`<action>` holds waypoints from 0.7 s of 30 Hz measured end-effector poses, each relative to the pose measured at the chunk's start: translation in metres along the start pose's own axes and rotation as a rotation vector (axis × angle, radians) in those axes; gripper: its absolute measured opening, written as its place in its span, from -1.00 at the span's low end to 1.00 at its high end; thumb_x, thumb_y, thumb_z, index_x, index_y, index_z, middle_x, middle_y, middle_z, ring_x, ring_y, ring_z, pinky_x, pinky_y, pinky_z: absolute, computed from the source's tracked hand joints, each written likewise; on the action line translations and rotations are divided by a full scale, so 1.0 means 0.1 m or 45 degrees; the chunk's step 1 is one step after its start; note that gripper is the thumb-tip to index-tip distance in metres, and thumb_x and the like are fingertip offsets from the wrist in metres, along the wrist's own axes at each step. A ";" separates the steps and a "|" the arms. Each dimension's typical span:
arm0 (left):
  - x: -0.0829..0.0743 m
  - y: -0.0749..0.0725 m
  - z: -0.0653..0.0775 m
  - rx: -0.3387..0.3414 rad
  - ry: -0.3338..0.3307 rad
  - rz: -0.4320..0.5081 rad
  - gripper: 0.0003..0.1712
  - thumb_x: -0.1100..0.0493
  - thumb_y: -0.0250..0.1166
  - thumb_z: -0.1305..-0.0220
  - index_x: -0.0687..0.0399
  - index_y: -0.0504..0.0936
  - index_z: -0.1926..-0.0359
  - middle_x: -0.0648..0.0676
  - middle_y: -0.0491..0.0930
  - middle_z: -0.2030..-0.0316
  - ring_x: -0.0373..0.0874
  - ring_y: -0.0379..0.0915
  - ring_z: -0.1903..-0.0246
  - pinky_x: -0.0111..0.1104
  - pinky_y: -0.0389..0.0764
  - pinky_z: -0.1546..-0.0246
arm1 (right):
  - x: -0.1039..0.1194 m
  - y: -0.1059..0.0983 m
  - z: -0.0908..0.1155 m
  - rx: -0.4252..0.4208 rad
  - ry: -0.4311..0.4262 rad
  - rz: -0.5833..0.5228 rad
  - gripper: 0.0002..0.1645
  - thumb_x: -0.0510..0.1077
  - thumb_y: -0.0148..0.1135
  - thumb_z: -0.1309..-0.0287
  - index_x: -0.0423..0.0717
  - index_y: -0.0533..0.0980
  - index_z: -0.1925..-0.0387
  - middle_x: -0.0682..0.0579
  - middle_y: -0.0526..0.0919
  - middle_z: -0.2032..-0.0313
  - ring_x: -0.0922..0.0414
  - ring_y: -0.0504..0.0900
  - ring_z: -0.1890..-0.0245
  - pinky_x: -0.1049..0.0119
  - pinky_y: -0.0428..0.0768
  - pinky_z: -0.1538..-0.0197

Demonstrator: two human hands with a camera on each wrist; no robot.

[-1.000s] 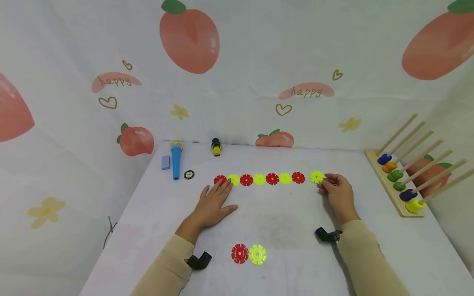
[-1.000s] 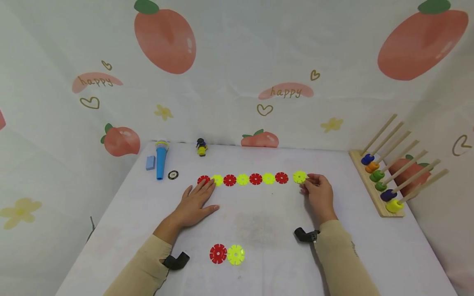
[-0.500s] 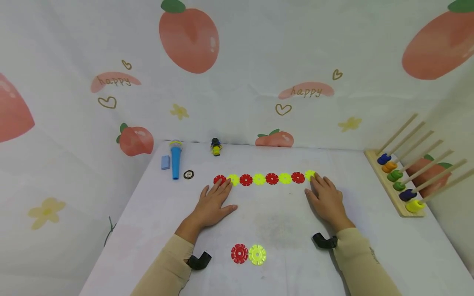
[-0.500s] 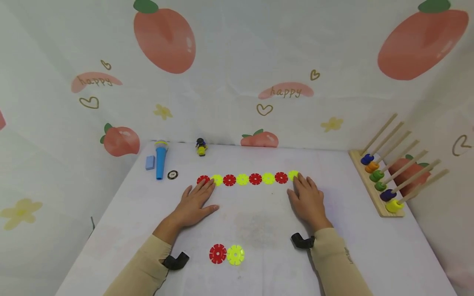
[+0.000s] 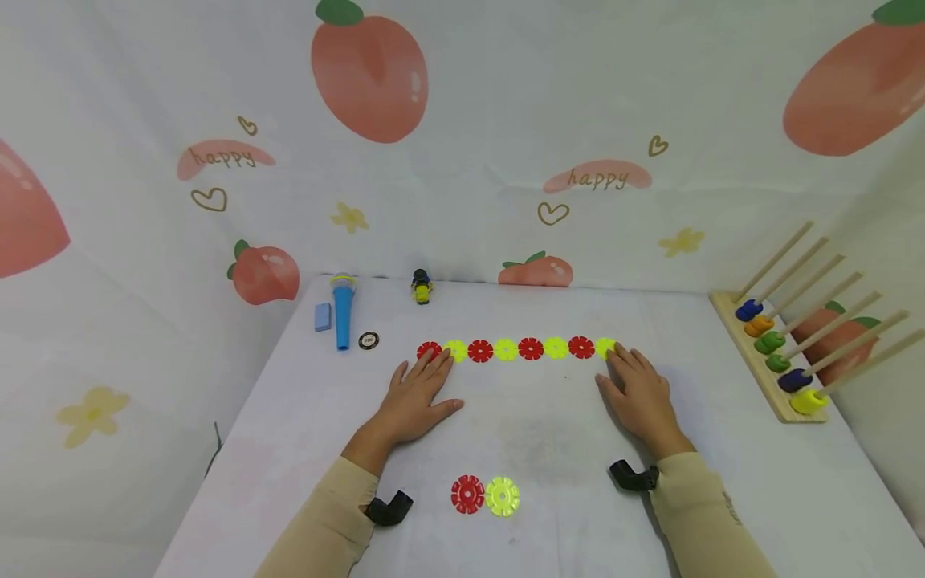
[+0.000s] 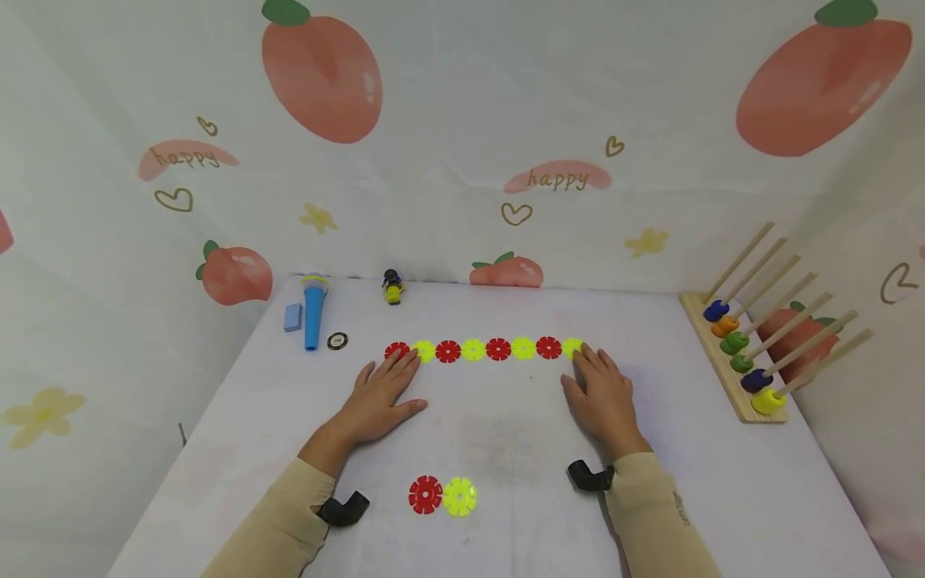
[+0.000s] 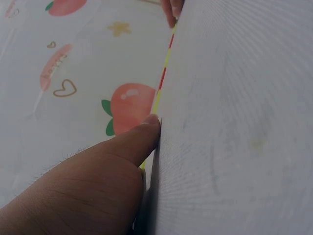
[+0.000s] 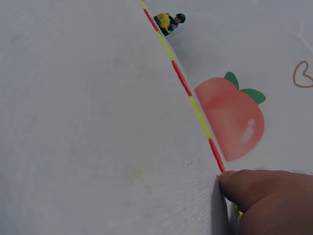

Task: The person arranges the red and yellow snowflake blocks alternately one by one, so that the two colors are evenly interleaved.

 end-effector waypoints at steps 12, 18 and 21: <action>0.00 0.04 -0.01 0.020 -0.016 -0.020 -0.03 -0.46 -0.03 -0.23 -0.11 0.00 -0.50 -0.11 -0.14 -0.48 -0.08 -0.40 -0.45 0.12 -0.31 -0.31 | 0.00 -0.09 0.03 -0.124 -0.019 -0.233 -0.31 0.09 0.12 -0.31 -0.20 0.30 -0.33 -0.18 0.22 -0.36 -0.19 0.08 -0.36 -0.35 0.07 -0.15; 0.01 0.03 -0.02 0.026 -0.026 -0.031 -0.03 -0.48 -0.04 -0.22 -0.13 -0.01 -0.51 -0.12 -0.15 -0.48 -0.10 -0.42 -0.45 0.11 -0.33 -0.31 | 0.32 -0.09 0.20 -0.142 -0.112 -0.737 -0.38 -0.06 0.26 -0.24 -0.10 0.35 -0.29 -0.06 0.42 -0.18 -0.05 0.44 -0.10 0.17 0.47 -0.06; 0.01 0.02 -0.01 0.019 -0.028 -0.031 -0.03 -0.48 -0.04 -0.22 -0.12 0.01 -0.50 -0.12 -0.14 -0.48 -0.08 -0.40 -0.45 0.12 -0.31 -0.31 | 0.67 0.07 0.32 0.075 -0.179 -1.025 -0.33 -0.11 0.25 -0.25 -0.10 0.26 -0.34 -0.09 0.46 -0.15 -0.06 0.51 -0.02 0.29 0.55 0.04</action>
Point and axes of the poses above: each hand's wrist, its own z-axis away from the middle knuckle, its own y-axis out of the palm, x = y × z, the point moved 8 cm from there along -z, towards the middle knuckle
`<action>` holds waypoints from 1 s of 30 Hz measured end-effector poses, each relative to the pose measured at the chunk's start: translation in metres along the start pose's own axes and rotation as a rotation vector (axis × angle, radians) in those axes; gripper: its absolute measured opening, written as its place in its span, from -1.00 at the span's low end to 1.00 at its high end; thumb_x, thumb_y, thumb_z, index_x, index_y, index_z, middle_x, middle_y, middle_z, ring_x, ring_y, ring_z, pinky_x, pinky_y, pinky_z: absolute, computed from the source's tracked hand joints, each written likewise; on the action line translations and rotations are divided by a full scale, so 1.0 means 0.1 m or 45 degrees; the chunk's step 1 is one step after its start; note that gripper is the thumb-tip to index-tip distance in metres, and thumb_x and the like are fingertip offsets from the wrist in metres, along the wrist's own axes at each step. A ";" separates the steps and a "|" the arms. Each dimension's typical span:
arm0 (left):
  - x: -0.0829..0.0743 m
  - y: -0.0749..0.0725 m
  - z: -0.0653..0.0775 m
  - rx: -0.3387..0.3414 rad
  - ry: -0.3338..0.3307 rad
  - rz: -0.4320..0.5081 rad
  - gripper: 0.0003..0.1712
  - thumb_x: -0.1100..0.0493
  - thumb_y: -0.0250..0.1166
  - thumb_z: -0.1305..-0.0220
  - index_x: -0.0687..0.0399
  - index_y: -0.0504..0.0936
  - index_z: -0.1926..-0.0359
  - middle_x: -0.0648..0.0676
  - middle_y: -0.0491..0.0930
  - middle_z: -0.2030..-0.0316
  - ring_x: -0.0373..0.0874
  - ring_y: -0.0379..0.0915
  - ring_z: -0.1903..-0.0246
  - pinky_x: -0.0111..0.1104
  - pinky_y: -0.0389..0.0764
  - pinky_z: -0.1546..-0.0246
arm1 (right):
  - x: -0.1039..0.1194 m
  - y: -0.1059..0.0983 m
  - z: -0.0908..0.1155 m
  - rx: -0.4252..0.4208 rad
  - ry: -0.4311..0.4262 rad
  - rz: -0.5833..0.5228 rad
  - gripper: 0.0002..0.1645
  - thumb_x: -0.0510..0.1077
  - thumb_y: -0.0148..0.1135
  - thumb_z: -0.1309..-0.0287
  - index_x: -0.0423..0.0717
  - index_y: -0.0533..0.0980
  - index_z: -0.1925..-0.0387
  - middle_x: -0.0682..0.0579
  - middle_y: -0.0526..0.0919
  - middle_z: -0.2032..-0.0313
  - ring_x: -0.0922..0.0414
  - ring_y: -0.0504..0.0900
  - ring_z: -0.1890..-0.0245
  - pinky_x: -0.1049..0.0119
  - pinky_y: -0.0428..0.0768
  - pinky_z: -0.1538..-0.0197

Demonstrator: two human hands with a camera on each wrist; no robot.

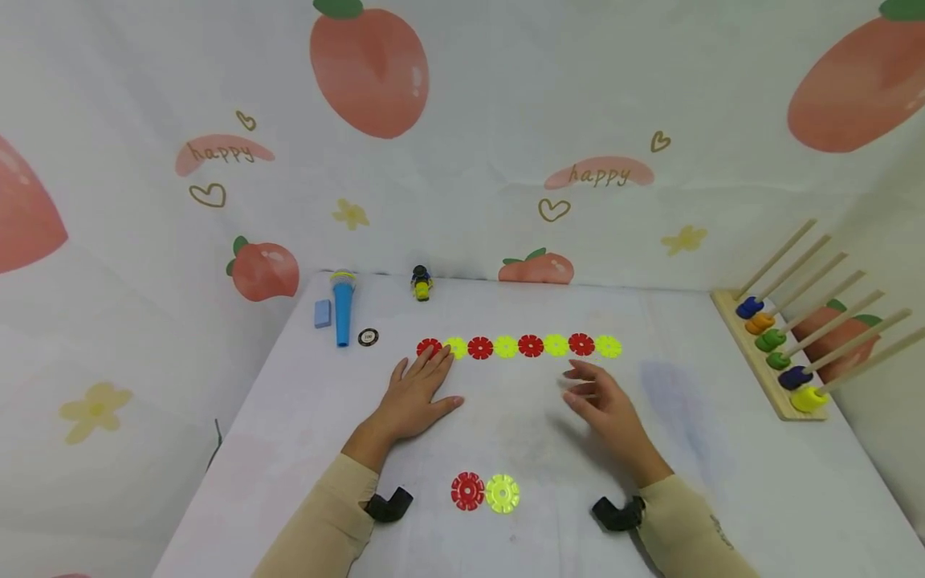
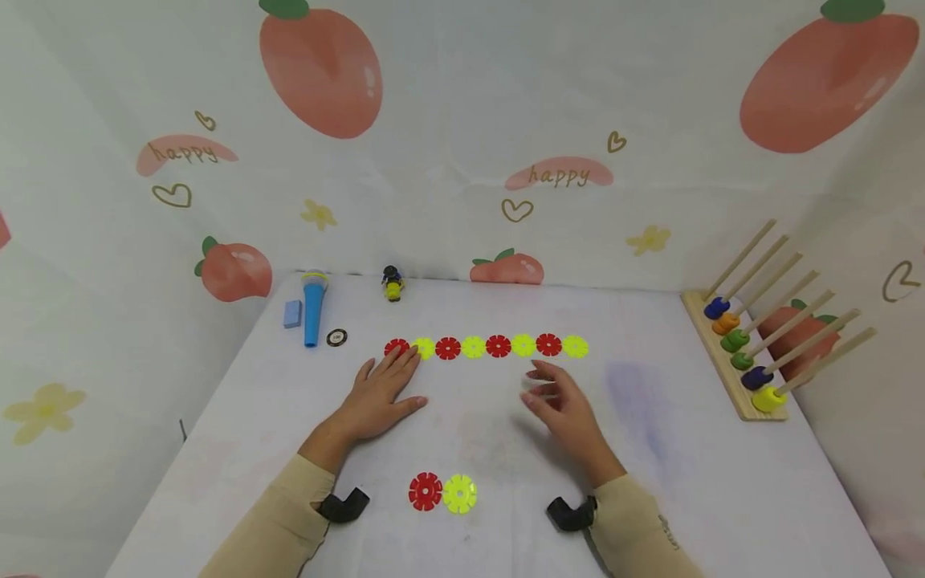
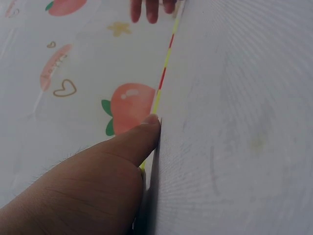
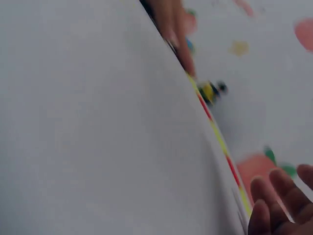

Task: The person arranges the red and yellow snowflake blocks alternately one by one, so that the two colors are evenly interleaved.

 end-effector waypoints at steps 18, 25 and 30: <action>-0.01 -0.02 0.00 0.015 -0.007 0.002 -0.04 -0.46 -0.03 -0.23 -0.12 0.00 -0.50 -0.09 -0.12 -0.48 -0.06 -0.39 -0.45 0.14 -0.31 -0.30 | 0.58 1.62 0.44 0.673 -0.145 0.440 -0.47 0.10 0.46 0.01 0.19 0.50 -0.02 0.29 0.35 0.02 0.27 0.27 0.01 0.32 0.41 0.00; 0.01 -0.01 0.01 0.040 -0.025 0.011 -0.03 -0.47 -0.04 -0.23 -0.13 -0.01 -0.51 -0.11 -0.13 -0.48 -0.09 -0.42 -0.45 0.13 -0.33 -0.30 | 0.53 1.54 0.38 0.633 0.037 0.184 -0.70 -0.04 0.35 -0.15 0.24 0.47 0.10 0.34 0.53 0.20 0.27 0.48 0.24 0.37 0.53 0.18; -0.01 -0.01 0.01 0.026 -0.015 0.011 -0.02 -0.48 -0.03 -0.22 -0.14 -0.01 -0.51 -0.12 -0.13 -0.48 -0.08 -0.41 -0.45 0.13 -0.32 -0.30 | 0.35 1.06 0.18 0.346 0.160 0.069 -0.70 0.05 0.33 -0.17 0.21 0.46 0.09 0.17 0.57 0.30 0.13 0.55 0.41 0.31 0.60 0.36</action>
Point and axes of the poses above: each hand's wrist, its own z-axis away from the middle knuckle, its own y-axis out of the palm, x = y × z, the point moved 8 cm from there along -z, towards the middle knuckle
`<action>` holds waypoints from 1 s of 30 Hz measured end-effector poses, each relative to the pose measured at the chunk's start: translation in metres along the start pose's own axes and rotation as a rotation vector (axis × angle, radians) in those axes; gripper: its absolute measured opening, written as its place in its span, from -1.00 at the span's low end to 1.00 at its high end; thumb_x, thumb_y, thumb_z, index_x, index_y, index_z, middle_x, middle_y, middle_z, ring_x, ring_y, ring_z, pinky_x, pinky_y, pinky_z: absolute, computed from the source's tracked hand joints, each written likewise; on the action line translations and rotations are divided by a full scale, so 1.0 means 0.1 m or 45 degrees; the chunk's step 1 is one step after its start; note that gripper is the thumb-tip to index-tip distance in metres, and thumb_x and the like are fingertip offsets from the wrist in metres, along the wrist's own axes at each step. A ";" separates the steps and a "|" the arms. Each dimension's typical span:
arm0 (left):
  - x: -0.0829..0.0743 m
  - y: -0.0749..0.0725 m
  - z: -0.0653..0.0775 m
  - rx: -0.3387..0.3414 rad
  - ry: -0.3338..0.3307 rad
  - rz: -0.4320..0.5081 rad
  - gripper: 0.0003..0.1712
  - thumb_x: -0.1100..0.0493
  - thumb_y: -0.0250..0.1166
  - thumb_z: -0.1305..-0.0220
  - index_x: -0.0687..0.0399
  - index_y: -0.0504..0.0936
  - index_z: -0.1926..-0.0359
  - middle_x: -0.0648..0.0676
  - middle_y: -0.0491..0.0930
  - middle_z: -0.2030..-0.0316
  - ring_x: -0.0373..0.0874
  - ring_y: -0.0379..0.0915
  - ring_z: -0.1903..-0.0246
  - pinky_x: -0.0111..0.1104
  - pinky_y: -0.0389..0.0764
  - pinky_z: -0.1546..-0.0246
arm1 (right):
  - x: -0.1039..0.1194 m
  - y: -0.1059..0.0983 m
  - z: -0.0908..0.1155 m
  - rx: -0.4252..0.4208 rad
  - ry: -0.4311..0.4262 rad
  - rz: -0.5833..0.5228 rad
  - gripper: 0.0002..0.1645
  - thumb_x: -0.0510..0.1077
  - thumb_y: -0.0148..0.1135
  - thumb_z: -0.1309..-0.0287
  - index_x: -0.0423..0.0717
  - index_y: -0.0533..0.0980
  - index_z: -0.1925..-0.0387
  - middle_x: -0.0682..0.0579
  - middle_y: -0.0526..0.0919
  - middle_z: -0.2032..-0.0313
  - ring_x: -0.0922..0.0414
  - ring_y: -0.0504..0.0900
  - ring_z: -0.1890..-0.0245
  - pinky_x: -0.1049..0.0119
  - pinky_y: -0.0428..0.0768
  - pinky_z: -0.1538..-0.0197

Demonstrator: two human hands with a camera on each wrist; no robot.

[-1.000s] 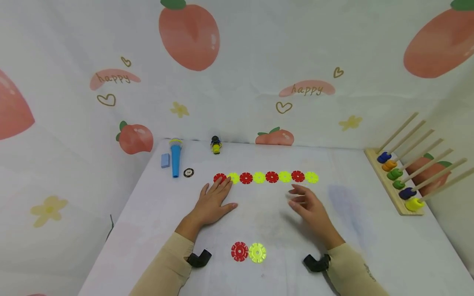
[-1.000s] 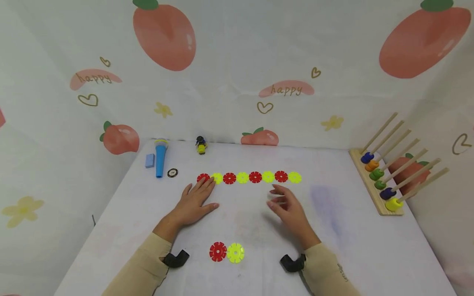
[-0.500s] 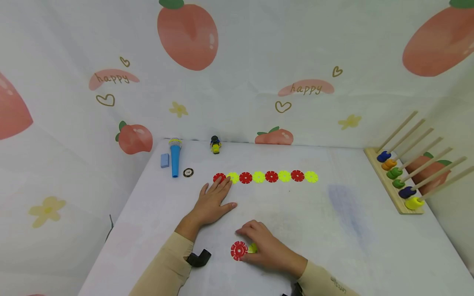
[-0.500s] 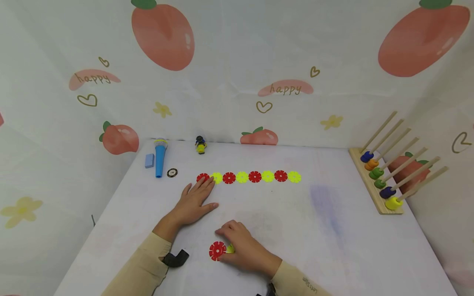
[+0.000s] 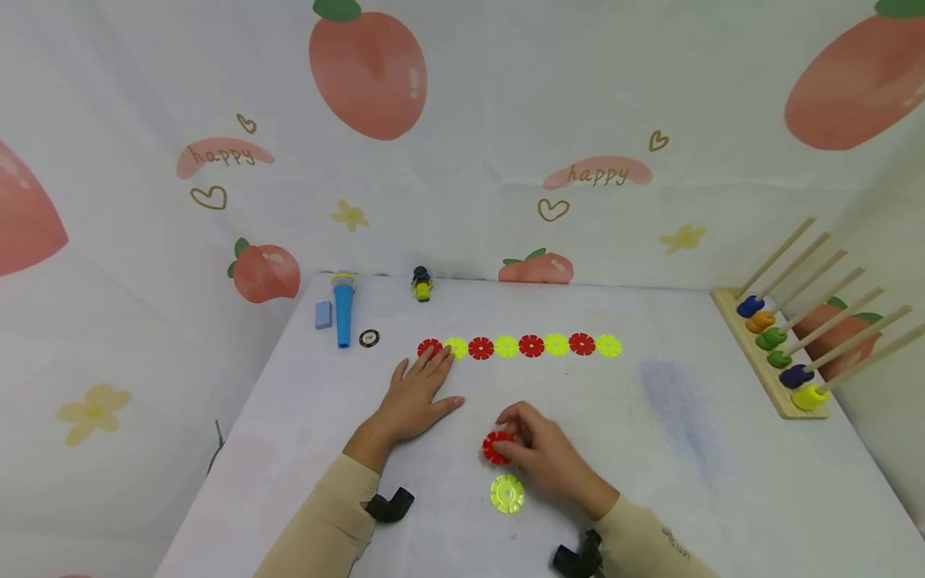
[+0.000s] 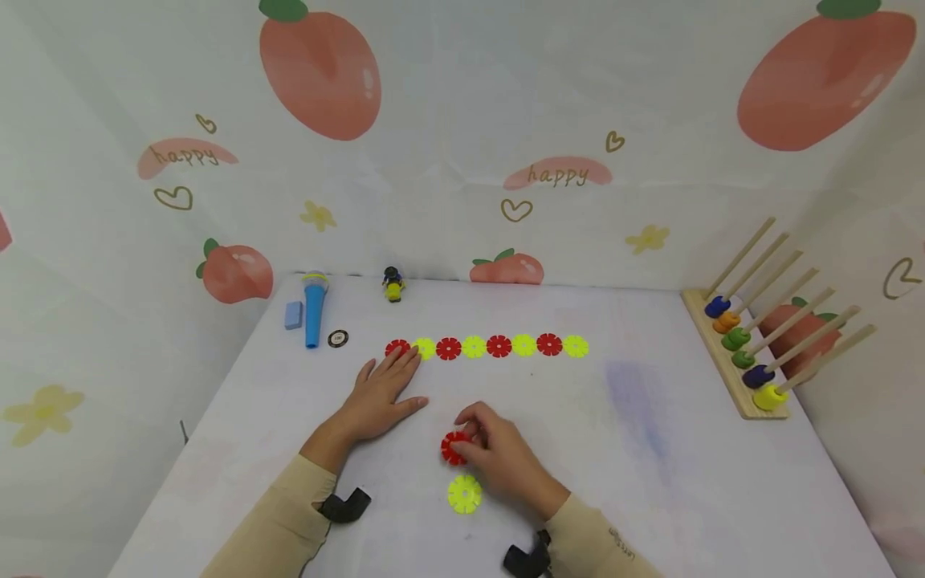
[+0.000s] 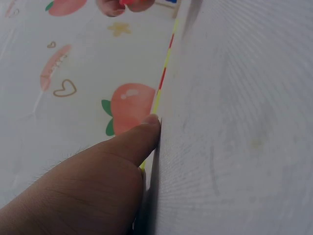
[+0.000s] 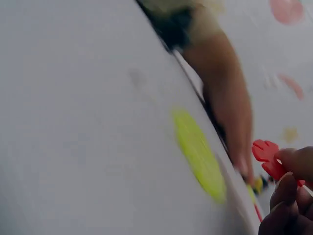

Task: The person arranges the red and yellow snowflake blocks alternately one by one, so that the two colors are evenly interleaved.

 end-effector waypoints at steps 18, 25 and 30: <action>-0.01 0.01 0.00 -0.002 0.011 -0.015 -0.03 -0.47 -0.04 -0.23 -0.11 -0.01 -0.51 -0.09 -0.14 -0.49 -0.07 -0.43 -0.45 0.13 -0.33 -0.30 | -1.12 -2.17 0.22 -0.904 0.390 0.090 -0.57 -0.03 0.06 -0.38 -0.06 0.46 -0.20 -0.07 0.51 0.08 0.06 0.55 0.31 0.50 0.56 0.35; -0.01 0.00 0.01 0.004 0.002 -0.011 -0.04 -0.46 -0.04 -0.24 -0.12 -0.01 -0.51 -0.10 -0.14 -0.48 -0.06 -0.40 -0.45 0.13 -0.31 -0.30 | -1.09 -2.24 0.22 -0.892 0.335 0.352 -0.49 -0.09 0.06 -0.36 -0.16 0.38 -0.28 -0.19 0.37 -0.17 -0.09 0.46 -0.03 0.15 0.52 -0.02; -0.02 -0.01 0.00 -0.016 0.016 -0.007 -0.04 -0.46 -0.03 -0.23 -0.12 0.01 -0.50 -0.09 -0.12 -0.48 -0.06 -0.39 -0.45 0.14 -0.31 -0.30 | -0.97 -2.06 0.16 -0.692 0.182 0.737 -0.40 -0.10 0.10 -0.32 -0.37 0.32 -0.27 -0.30 0.26 -0.29 -0.31 0.15 -0.27 -0.23 0.12 -0.25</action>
Point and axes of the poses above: each hand's wrist, its own z-axis away from the middle knuckle, its own y-axis out of the palm, x = y × z, the point moved 8 cm from there along -z, towards the middle knuckle
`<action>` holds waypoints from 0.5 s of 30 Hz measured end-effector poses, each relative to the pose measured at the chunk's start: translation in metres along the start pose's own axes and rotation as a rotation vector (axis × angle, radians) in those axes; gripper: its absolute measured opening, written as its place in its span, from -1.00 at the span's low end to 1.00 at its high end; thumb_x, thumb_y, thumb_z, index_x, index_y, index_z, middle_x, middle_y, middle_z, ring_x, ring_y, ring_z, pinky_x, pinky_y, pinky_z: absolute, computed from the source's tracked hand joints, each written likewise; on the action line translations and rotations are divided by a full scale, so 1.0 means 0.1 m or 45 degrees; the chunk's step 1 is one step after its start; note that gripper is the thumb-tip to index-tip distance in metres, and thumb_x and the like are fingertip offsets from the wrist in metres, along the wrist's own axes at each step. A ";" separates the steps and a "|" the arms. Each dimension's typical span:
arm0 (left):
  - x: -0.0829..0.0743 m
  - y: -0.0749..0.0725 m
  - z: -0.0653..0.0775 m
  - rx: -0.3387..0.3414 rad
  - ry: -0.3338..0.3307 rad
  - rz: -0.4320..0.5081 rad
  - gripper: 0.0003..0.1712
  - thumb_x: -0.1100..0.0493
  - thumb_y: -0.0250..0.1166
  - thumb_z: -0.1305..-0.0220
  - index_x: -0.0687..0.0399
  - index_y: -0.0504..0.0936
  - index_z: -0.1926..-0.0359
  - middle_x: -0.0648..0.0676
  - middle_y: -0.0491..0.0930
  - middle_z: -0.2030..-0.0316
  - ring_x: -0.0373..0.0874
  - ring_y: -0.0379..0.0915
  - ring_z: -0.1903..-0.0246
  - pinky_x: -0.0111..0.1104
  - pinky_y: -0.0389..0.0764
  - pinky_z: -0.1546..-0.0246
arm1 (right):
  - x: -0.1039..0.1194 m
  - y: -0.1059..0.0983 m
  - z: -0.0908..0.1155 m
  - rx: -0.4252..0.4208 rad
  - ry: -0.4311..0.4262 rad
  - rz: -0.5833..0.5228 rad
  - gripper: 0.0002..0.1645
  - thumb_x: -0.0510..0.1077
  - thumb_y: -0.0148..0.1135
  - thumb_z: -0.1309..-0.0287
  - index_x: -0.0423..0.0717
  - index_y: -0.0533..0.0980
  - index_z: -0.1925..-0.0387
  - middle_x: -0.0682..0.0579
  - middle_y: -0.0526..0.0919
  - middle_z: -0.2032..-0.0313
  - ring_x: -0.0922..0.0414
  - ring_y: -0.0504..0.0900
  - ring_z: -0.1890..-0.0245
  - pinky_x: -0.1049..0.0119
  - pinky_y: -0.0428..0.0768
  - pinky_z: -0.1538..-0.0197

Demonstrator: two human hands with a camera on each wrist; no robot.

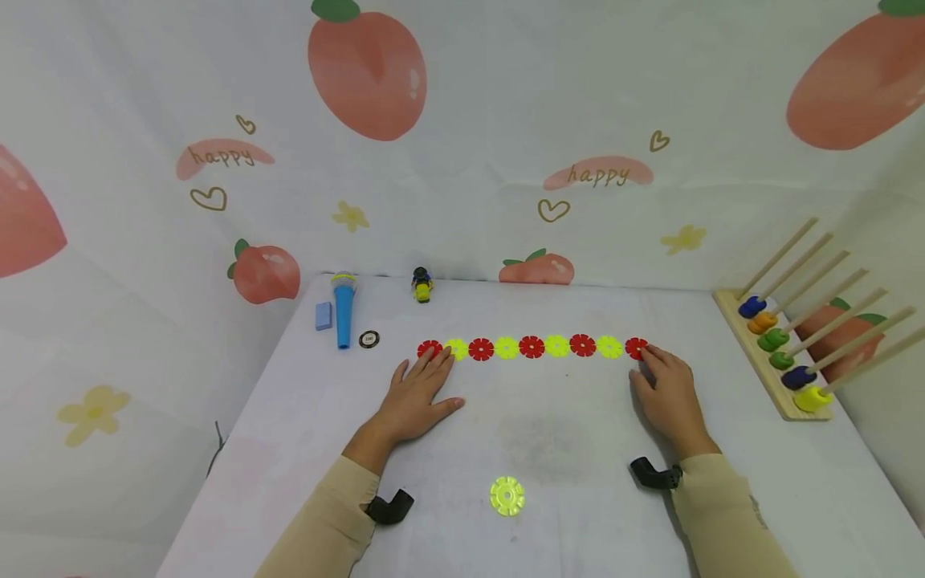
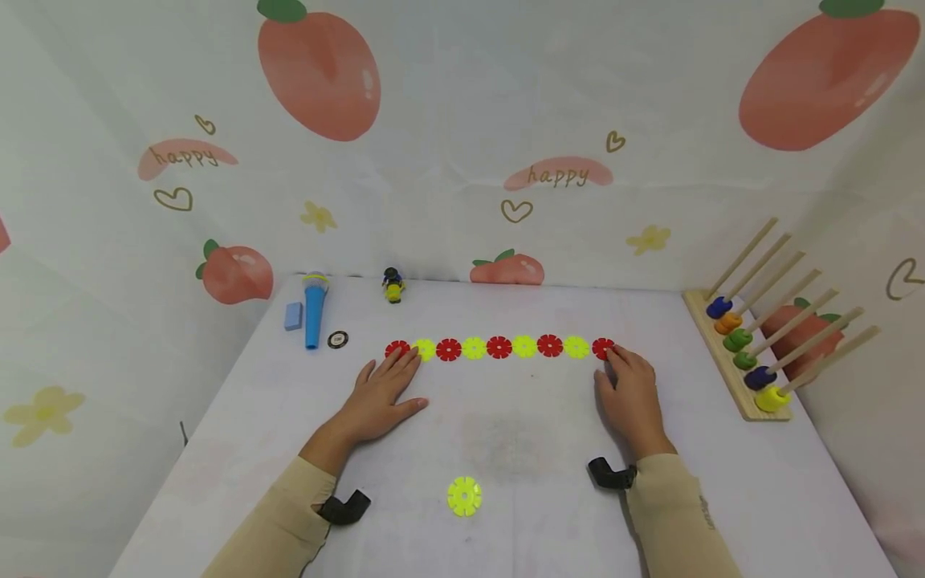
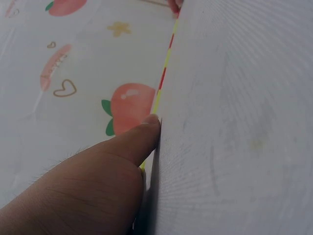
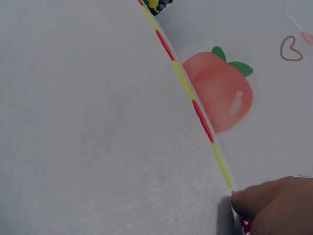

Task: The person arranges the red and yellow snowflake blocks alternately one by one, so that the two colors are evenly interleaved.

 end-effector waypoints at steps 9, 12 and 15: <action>0.01 0.02 -0.01 -0.015 0.014 -0.002 -0.04 -0.46 -0.04 -0.24 -0.12 -0.01 -0.51 -0.10 -0.14 -0.49 -0.08 -0.41 -0.45 0.12 -0.31 -0.30 | 0.04 0.07 0.03 0.083 -0.052 0.141 -0.31 -0.02 0.09 -0.32 -0.34 0.24 -0.33 -0.34 0.14 -0.35 -0.37 0.07 -0.29 -0.31 0.05 -0.23; 0.01 0.02 0.00 -0.020 0.017 0.001 -0.04 -0.46 -0.05 -0.24 -0.11 -0.01 -0.51 -0.09 -0.13 -0.48 -0.07 -0.40 -0.45 0.13 -0.31 -0.30 | 0.06 0.11 0.04 0.109 -0.067 0.218 -0.29 0.03 0.07 -0.33 -0.30 0.22 -0.36 -0.37 0.10 -0.33 -0.43 0.05 -0.23 -0.41 0.10 -0.09; 0.02 0.03 -0.01 -0.023 0.017 -0.004 -0.03 -0.48 -0.06 -0.23 -0.12 -0.01 -0.51 -0.10 -0.14 -0.49 -0.08 -0.40 -0.45 0.13 -0.31 -0.30 | 0.08 0.14 0.05 0.145 -0.064 0.267 -0.26 0.13 0.01 -0.36 -0.28 0.22 -0.36 -0.36 0.11 -0.33 -0.41 0.04 -0.22 -0.41 0.12 0.02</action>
Point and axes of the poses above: each hand's wrist, its own z-axis away from the middle knuckle, its own y-axis out of the palm, x = y × z, the point moved 8 cm from there along -z, towards the middle knuckle
